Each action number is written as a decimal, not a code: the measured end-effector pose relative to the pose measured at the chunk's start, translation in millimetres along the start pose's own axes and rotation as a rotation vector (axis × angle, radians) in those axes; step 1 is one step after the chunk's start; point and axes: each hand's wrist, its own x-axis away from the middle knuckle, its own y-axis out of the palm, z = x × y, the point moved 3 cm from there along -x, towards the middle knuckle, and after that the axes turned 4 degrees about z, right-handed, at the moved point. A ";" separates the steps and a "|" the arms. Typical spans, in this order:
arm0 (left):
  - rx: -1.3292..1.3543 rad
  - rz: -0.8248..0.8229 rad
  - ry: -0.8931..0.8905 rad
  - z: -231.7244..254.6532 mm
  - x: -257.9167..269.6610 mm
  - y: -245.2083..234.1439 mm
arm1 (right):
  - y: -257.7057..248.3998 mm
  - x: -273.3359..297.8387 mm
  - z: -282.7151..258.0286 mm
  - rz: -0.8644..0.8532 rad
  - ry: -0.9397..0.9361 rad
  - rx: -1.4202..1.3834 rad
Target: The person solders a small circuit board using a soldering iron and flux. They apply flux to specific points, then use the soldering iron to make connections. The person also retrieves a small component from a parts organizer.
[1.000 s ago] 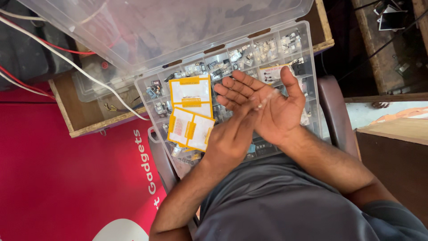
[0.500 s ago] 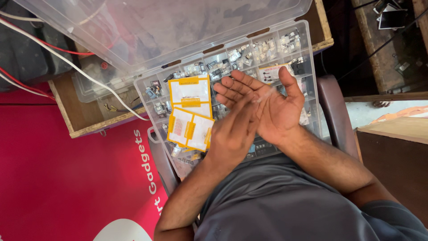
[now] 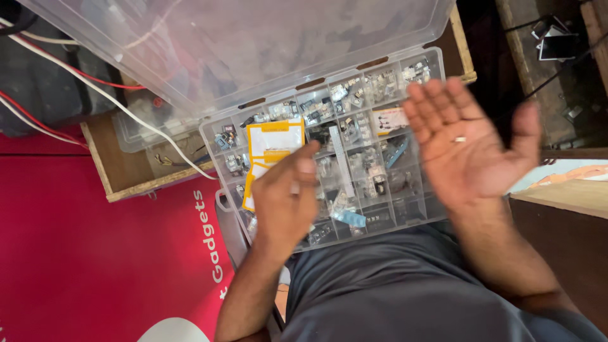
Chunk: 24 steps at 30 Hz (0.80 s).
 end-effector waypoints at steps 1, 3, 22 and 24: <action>0.043 0.157 0.122 -5.2 -7.4 -12.1 | 0.2 -0.1 -8.3 0.093 -0.033 -0.089; 0.107 0.566 0.039 -26.1 -26.8 -37.4 | 4.9 -1.4 -25.4 0.220 -0.103 -0.213; 0.611 0.459 0.111 -131.2 6.5 -141.6 | 26.7 -121.6 -57.2 0.095 -0.014 -0.135; 0.549 0.468 0.089 -134.6 24.2 -136.1 | 43.4 -149.8 -29.7 -0.221 0.002 0.332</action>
